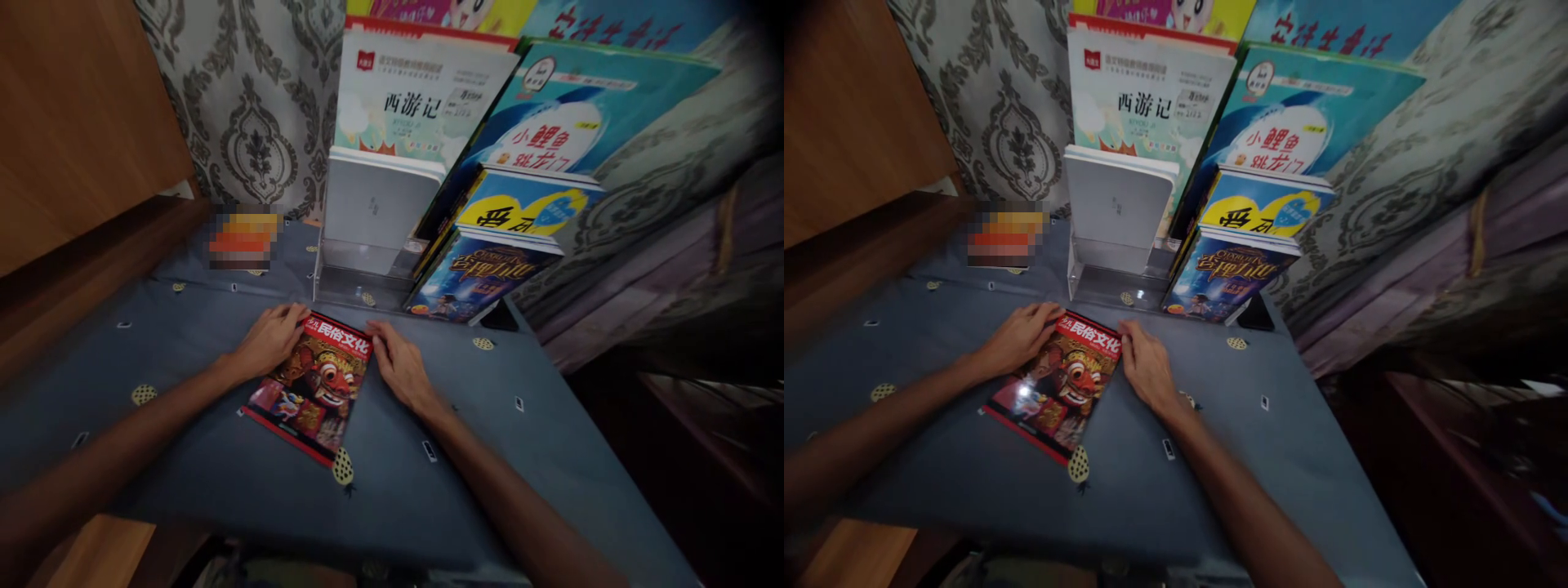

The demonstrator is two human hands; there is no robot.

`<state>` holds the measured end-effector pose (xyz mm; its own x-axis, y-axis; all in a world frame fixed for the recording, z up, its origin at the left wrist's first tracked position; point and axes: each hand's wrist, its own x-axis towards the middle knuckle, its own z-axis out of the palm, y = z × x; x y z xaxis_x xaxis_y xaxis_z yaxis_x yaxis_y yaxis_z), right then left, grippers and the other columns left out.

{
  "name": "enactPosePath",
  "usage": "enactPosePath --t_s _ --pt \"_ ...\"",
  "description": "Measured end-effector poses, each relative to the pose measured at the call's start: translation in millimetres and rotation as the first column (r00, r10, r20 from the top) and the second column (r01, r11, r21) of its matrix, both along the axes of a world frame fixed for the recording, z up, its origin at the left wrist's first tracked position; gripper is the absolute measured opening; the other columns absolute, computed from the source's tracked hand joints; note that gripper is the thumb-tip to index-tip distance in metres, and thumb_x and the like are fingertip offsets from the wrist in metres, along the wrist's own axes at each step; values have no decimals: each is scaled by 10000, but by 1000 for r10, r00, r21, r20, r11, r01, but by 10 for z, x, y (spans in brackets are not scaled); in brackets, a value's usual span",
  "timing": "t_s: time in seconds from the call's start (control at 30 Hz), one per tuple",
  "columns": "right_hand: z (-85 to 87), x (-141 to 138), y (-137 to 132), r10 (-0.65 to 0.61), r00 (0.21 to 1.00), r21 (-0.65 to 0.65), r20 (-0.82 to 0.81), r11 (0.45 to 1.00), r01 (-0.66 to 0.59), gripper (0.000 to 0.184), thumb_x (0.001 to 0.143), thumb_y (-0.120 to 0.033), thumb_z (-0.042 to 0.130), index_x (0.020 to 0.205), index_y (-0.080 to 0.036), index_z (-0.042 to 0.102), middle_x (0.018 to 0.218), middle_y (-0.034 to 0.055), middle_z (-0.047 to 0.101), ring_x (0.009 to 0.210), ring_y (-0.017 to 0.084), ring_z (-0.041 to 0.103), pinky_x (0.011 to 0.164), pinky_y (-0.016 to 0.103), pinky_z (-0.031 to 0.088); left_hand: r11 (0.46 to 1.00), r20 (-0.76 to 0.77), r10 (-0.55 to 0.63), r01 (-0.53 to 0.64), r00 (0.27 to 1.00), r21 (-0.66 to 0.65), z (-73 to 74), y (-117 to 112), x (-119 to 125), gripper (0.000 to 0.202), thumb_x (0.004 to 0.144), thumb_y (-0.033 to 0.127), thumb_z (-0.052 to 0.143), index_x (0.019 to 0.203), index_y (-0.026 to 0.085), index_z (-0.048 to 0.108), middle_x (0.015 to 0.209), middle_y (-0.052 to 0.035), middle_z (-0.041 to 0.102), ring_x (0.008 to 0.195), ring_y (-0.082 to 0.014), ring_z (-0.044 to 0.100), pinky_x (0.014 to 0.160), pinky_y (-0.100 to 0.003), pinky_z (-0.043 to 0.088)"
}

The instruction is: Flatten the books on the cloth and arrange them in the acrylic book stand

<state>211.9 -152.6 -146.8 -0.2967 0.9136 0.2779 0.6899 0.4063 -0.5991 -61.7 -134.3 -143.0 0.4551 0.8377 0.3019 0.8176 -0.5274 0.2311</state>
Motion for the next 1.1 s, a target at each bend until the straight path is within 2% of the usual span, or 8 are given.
enactPosePath --t_s 0.2,0.37,0.47,0.57,0.77,0.87,0.97,1.1 --pt "38 -62 -314 76 991 6 -111 997 -76 316 1006 -242 387 1180 -224 651 1057 72 778 987 221 733 901 371 556 997 -68 -83 83 994 -11 80 106 67 297 1026 233 350 1268 146 499 1297 -152 635 1231 -280 555 983 -430 452" --pt "58 -78 -374 78 979 -31 -189 996 -85 312 995 -243 415 1156 -231 681 1034 64 784 972 216 732 902 378 560 995 -111 -98 94 989 -35 135 70 115 330 1033 277 368 1313 160 497 1327 -153 620 1306 -276 519 1034 -434 419" --pt "57 -72 -362 59 973 -72 -223 994 -77 314 998 -259 418 1166 -229 681 1022 60 790 969 221 735 908 389 561 995 -156 -95 93 983 -21 125 -51 186 380 1038 344 407 1347 140 496 1373 -179 603 1371 -310 467 1055 -470 404" --pt "49 -67 -352 54 971 -84 -234 994 -75 318 991 -254 420 1168 -226 683 1033 63 790 980 223 735 915 392 560 989 -168 -145 144 975 -19 122 -277 307 385 1041 387 428 1295 122 542 1361 -199 613 1348 -330 495 1047 -484 413" --pt "44 -63 -337 75 970 -74 -233 993 -94 344 981 -236 419 1192 -238 691 1066 69 782 991 222 732 925 401 559 957 -125 -289 288 949 -28 122 -757 488 378 1042 394 440 1326 161 532 1313 -159 656 1304 -283 559 1073 -452 427" --pt "49 -65 -338 75 971 -66 -225 993 -93 353 982 -232 418 1204 -245 692 1056 65 785 993 224 732 920 401 562 957 -137 -288 288 948 -15 81 -825 512 338 1045 313 434 1332 159 522 1320 -162 649 1300 -280 564 1051 -445 461" --pt "48 -67 -346 67 970 -59 -232 995 -82 341 982 -241 423 1187 -240 696 1034 63 788 974 224 737 906 396 568 974 -150 -223 224 963 -6 32 -815 525 286 1039 240 420 1288 163 538 1241 -146 674 1217 -283 609 1009 -457 502" --pt "49 -63 -355 62 966 -80 -252 993 -85 336 982 -245 422 1182 -244 692 1035 59 788 970 219 740 906 386 568 978 -192 -202 208 960 10 2 -807 537 308 1016 165 411 1302 167 525 1220 -152 671 1195 -295 612 993 -472 523"
